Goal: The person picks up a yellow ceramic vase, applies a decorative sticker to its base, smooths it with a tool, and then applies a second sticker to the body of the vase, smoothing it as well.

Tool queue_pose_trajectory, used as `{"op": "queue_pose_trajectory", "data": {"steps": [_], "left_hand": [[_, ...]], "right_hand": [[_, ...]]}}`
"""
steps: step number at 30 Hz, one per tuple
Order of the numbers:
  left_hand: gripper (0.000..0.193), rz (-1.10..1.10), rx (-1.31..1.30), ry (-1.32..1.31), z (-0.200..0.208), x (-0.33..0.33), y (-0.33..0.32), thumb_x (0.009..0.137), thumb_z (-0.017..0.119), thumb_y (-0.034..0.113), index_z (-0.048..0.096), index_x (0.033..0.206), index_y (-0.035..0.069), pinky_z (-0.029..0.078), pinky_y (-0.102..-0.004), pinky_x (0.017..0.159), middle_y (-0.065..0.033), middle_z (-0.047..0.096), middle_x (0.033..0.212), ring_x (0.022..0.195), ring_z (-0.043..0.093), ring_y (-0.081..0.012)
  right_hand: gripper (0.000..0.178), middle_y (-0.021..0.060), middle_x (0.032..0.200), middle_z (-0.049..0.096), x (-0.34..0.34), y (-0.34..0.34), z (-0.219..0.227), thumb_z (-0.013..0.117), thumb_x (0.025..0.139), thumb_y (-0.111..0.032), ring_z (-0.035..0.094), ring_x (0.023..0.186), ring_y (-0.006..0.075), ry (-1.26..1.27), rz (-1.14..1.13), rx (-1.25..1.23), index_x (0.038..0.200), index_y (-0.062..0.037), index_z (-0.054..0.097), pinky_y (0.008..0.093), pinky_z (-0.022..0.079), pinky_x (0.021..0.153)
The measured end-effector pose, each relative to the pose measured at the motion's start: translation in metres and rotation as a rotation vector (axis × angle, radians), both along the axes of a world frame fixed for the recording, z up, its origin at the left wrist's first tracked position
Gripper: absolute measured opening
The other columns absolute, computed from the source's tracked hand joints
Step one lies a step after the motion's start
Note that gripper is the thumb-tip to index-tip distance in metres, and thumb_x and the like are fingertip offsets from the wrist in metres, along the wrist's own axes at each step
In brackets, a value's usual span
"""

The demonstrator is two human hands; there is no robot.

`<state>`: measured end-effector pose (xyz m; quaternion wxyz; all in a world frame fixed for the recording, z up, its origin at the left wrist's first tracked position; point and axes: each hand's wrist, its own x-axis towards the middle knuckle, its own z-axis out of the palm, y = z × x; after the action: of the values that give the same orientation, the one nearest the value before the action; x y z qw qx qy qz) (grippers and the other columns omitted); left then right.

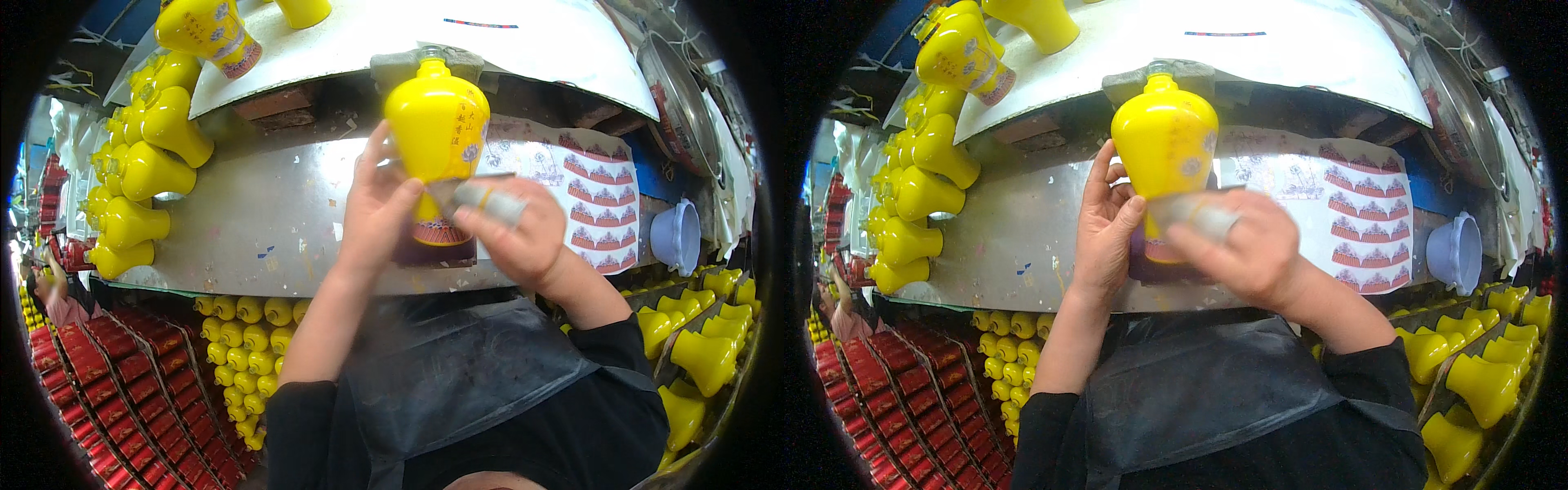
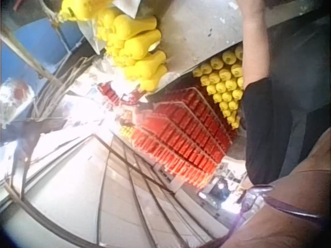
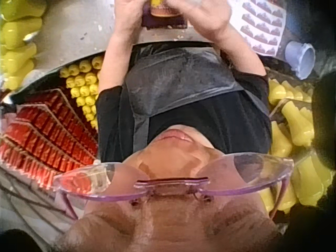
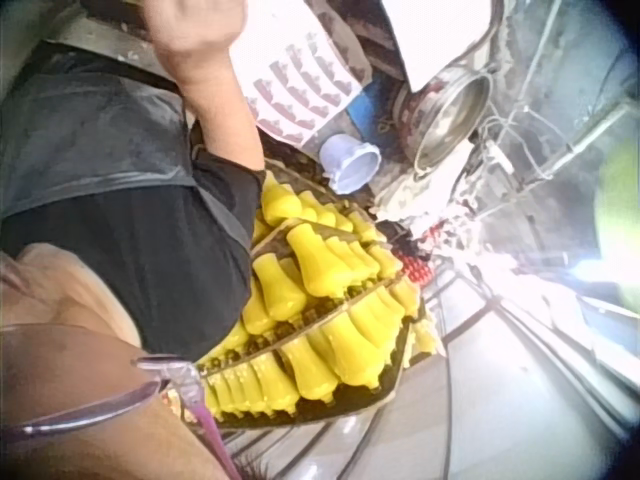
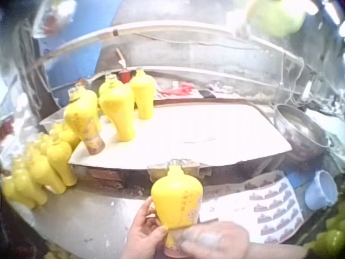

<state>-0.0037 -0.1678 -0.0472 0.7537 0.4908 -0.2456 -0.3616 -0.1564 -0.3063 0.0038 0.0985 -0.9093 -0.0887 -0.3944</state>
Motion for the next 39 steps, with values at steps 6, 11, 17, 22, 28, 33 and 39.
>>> {"op": "queue_pose_trajectory", "data": {"steps": [6, 11, 17, 22, 28, 33, 39], "left_hand": [[0.061, 0.025, 0.046, -0.05, -0.007, 0.004, 0.0, 0.104, 0.055, 0.005, 0.037, 0.162, 0.012, 0.048, -0.0332, 0.107, -0.0069, 0.05, 0.134, 0.117, 0.057, -0.0152], [0.055, 0.008, 0.028, -0.079, -0.011, 0.004, 0.003, 0.109, 0.047, 0.005, 0.037, 0.162, 0.011, 0.05, -0.0288, 0.101, -0.0049, 0.052, 0.131, 0.107, 0.059, -0.0097], [0.052, -0.006, 0.034, -0.128, -0.013, 0.006, 0.003, 0.111, 0.041, 0.008, 0.035, 0.163, 0.008, 0.049, -0.0292, 0.102, -0.0055, 0.051, 0.133, 0.106, 0.058, -0.0103], [0.054, -0.007, -0.021, 0.082, -0.002, -0.001, 0.007, 0.113, 0.042, 0.023, 0.032, 0.162, 0.004, 0.049, -0.0313, 0.102, -0.0084, 0.051, 0.137, 0.107, 0.058, -0.013], [0.084, -0.044, 0.009, -0.042, -0.004, 0.0, 0.016, 0.105, 0.054, 0.054, 0.022, 0.164, 0.003, 0.043, -0.0375, 0.11, -0.0116, 0.042, 0.149, 0.118, 0.051, -0.0171], [0.113, 0.01, 0.103, -0.479, -0.009, -0.01, 0.014, 0.083, 0.082, 0.053, 0.018, 0.162, 0.004, 0.037, -0.0512, 0.115, -0.0184, 0.029, 0.155, 0.134, 0.043, -0.0327], [0.107, 0.282, 0.344, -1.028, 0.018, -0.003, -0.025, 0.082, 0.084, 0.034, 0.019, 0.16, 0.001, 0.028, -0.0542, 0.121, -0.029, 0.027, 0.156, 0.144, 0.033, -0.0472]], "right_hand": [[0.026, 0.0118, 0.097, 0.075, 0.0, 0.007, 0.014, 0.078, 0.081, -0.006, 0.076, 0.092, 0.027, 0.071, -0.063, -0.023, 0.107, -0.0072, 0.078, 0.0351, 0.061, 0.072], [0.03, 0.0082, 0.087, 0.068, 0.004, 0.01, 0.017, 0.075, 0.079, -0.014, 0.074, 0.095, 0.0238, 0.145, 0.065, -0.208, 0.108, -0.0052, 0.075, 0.036, 0.059, 0.076], [0.031, 0.0091, 0.086, 0.066, 0.01, 0.021, 0.027, 0.073, 0.077, -0.011, 0.072, 0.095, 0.026, 0.217, 0.1, -0.261, 0.107, -0.0045, 0.076, 0.0368, 0.057, 0.081], [0.035, 0.0051, 0.079, 0.062, 0.018, 0.017, 0.03, 0.078, 0.086, -0.012, 0.074, 0.087, 0.0215, 0.226, -0.029, -0.222, 0.12, -0.0085, 0.074, 0.0351, 0.058, 0.075], [0.031, 0.0015, 0.071, 0.052, 0.032, 0.006, 0.04, 0.072, 0.086, -0.012, 0.062, 0.068, 0.0175, 0.283, 0.116, -0.182, 0.117, -0.0115, 0.072, 0.0318, 0.053, 0.064], [0.036, 0.0116, 0.093, 0.075, 0.042, -0.049, 0.05, 0.081, 0.086, -0.006, 0.069, 0.073, 0.019, 0.097, -0.232, 0.12, 0.121, -0.0095, 0.074, 0.0319, 0.056, 0.061], [0.043, 0.007, 0.091, 0.072, 0.021, -0.041, 0.017, 0.077, 0.086, -0.002, 0.066, 0.071, 0.0181, -0.021, -0.052, 0.102, 0.128, -0.0119, 0.071, 0.0303, 0.055, 0.062]]}}
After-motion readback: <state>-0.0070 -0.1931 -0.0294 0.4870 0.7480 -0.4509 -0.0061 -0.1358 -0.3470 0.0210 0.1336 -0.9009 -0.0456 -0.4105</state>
